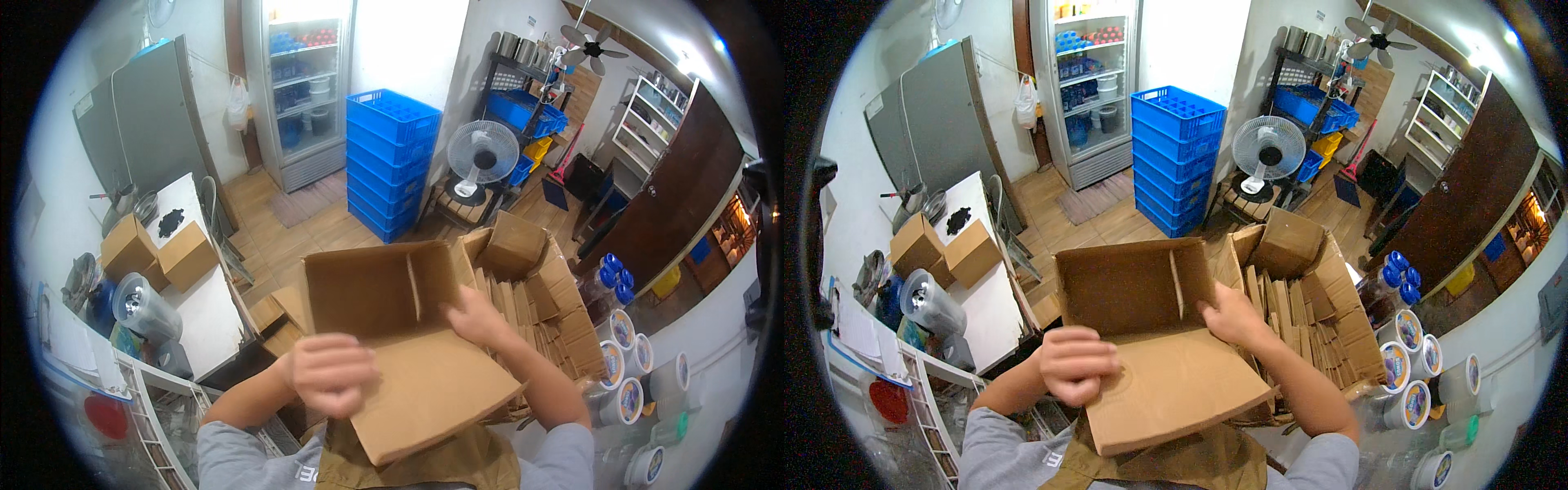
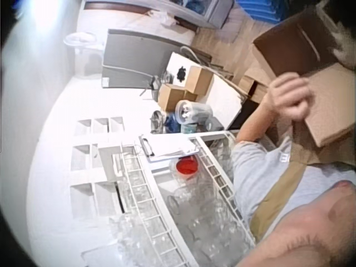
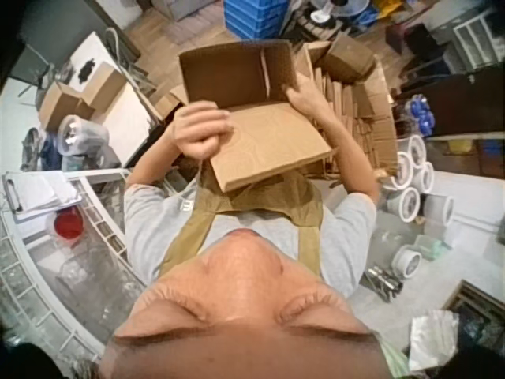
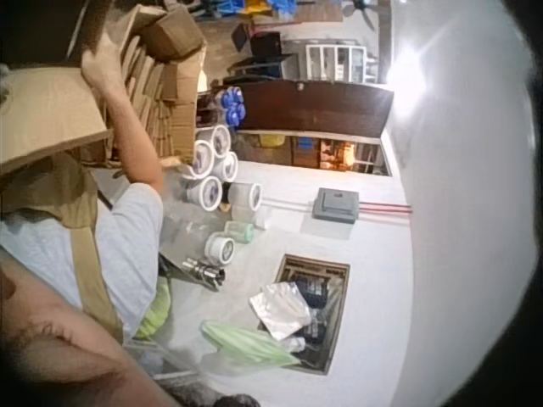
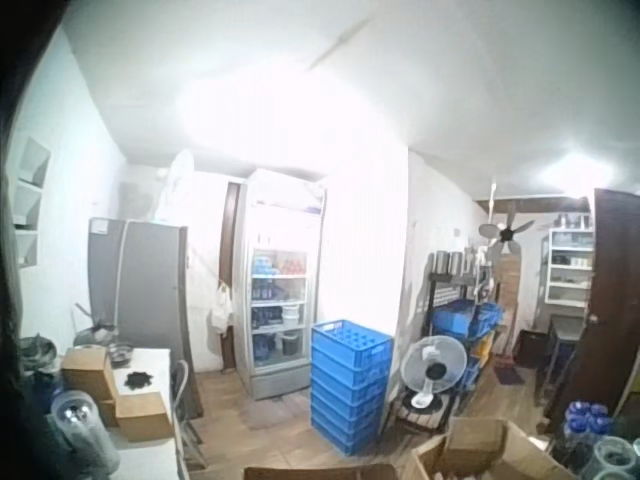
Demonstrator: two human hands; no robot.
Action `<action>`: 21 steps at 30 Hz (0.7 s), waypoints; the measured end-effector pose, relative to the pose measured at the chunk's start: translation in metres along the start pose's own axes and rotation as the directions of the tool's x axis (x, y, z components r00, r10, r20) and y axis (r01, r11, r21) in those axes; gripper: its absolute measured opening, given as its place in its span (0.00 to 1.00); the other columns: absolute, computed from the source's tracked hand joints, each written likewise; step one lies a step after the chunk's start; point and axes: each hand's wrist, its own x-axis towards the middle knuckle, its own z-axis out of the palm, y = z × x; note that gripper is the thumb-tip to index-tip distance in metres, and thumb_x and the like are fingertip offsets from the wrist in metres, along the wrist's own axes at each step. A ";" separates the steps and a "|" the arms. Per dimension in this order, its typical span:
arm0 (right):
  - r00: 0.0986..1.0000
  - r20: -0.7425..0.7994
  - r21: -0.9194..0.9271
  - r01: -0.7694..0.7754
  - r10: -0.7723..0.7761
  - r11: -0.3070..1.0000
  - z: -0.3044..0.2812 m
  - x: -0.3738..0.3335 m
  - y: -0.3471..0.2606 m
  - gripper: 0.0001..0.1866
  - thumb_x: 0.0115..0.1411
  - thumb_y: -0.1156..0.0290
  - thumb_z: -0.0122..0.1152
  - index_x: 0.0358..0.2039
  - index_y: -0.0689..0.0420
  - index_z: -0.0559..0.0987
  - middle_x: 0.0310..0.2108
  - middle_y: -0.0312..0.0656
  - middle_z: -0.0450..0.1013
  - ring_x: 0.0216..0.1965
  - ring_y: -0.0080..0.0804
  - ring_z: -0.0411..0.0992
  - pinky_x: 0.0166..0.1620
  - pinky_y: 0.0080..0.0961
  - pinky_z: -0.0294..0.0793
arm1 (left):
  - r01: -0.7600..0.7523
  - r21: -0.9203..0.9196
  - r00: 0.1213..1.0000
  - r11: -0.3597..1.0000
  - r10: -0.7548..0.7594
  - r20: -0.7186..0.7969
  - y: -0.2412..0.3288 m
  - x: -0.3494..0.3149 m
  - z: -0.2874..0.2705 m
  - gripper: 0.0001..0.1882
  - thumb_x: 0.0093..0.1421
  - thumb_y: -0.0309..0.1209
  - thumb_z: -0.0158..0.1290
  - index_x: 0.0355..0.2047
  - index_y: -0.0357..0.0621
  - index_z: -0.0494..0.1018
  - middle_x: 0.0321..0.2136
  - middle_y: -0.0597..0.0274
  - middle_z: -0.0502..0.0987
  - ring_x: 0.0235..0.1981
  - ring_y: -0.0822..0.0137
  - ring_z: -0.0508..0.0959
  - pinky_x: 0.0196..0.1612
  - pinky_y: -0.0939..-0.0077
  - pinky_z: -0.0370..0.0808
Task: The person repeatedly picks up flat-packed cardboard inserts, folds them into small divided boxes, and places them into a larger cardboard container. The process is continuous and repetitive throughout the clip.
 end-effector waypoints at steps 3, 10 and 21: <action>0.967 -0.254 -0.019 -0.016 0.011 1.000 -0.013 -0.001 -0.003 0.21 0.60 0.74 0.54 0.55 0.58 0.68 0.37 0.60 0.76 0.39 0.63 0.74 0.42 0.45 0.74 | 0.371 -0.164 0.889 0.914 -0.400 -0.223 0.002 -0.041 0.006 0.15 0.67 0.48 0.46 0.36 0.52 0.71 0.46 0.52 0.77 0.49 0.57 0.76 0.56 0.46 0.65; 0.933 -0.289 -0.325 0.114 -0.214 0.939 0.007 0.016 -0.024 0.26 0.61 0.68 0.57 0.59 0.56 0.62 0.28 0.58 0.75 0.31 0.61 0.75 0.35 0.46 0.74 | 0.988 -0.019 0.154 0.153 -0.988 0.017 -0.009 -0.076 0.020 0.17 0.65 0.36 0.47 0.48 0.38 0.71 0.44 0.36 0.75 0.49 0.38 0.73 0.50 0.52 0.70; 0.791 0.414 0.503 -0.611 0.451 0.611 0.049 -0.099 -0.015 0.22 0.64 0.63 0.57 0.53 0.63 0.67 0.39 0.41 0.76 0.38 0.29 0.75 0.29 0.25 0.76 | 0.979 -0.012 0.195 0.205 -0.948 -0.252 0.046 -0.111 0.039 0.26 0.57 0.20 0.48 0.58 0.35 0.62 0.43 0.35 0.75 0.44 0.36 0.74 0.44 0.54 0.74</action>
